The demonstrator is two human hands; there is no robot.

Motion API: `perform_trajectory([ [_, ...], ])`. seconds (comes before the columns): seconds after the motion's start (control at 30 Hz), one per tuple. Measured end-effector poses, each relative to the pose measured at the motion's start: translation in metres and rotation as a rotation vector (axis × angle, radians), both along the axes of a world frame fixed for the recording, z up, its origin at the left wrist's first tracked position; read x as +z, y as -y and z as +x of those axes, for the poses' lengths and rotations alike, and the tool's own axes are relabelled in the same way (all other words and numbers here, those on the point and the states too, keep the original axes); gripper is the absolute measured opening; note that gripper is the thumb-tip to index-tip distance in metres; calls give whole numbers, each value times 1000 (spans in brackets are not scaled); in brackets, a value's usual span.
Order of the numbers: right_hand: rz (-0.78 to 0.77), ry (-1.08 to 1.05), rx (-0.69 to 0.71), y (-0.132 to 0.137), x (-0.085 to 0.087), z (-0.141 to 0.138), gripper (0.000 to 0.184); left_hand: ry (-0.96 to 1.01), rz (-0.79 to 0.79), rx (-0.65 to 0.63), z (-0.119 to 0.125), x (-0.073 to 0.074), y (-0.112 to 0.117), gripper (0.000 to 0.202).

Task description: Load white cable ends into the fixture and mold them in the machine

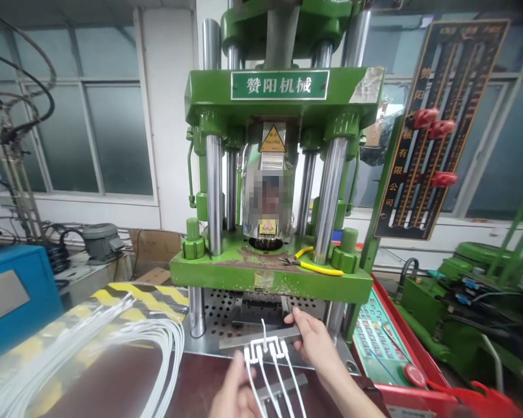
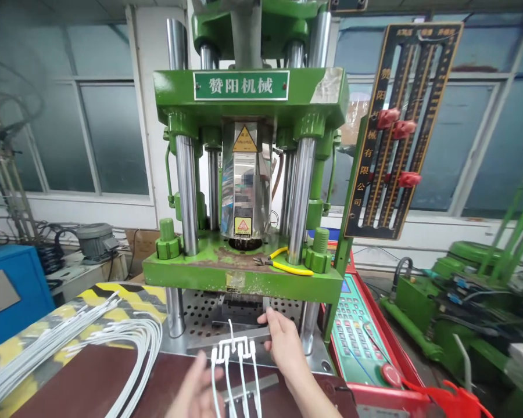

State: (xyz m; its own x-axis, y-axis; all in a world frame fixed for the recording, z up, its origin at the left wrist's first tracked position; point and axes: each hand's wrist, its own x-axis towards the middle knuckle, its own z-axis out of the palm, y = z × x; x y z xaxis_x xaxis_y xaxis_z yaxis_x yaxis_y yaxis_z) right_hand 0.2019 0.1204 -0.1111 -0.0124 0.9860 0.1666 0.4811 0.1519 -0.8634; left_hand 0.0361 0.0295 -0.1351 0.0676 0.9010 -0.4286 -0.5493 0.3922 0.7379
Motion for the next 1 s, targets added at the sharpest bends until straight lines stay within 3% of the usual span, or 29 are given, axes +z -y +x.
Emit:
perform_trajectory([
  [0.1, -140, -375, 47, 31, 5, -4, 52, -77, 41, 247, -7, 25, -6, 57],
  [0.17, -167, -468, 62, 44, 10, -6, 50, -126, 148, 328, -9, 37, -13, 49],
  [0.23, -150, -476, 59, 50, 13, -6, 49, -154, 203, 321, -9, 39, -21, 45],
  [0.33, -98, -458, 72, 48, 11, 0, 48, -163, 180, 209, -9, 31, -35, 47],
  [0.47, -69, -328, 149, 42, 1, 11, 44, -141, 182, 144, -10, 18, -42, 48],
  [0.6, -50, -168, 222, 41, -4, 16, 40, -170, 177, 170, -8, 18, -38, 46],
  [0.8, 142, 113, 274, 48, 11, 18, 29, -196, 122, 197, -4, 25, -37, 46],
  [1.0, 227, 352, 396, 57, 17, 19, 32, -229, 123, 181, -7, 17, -37, 48],
])
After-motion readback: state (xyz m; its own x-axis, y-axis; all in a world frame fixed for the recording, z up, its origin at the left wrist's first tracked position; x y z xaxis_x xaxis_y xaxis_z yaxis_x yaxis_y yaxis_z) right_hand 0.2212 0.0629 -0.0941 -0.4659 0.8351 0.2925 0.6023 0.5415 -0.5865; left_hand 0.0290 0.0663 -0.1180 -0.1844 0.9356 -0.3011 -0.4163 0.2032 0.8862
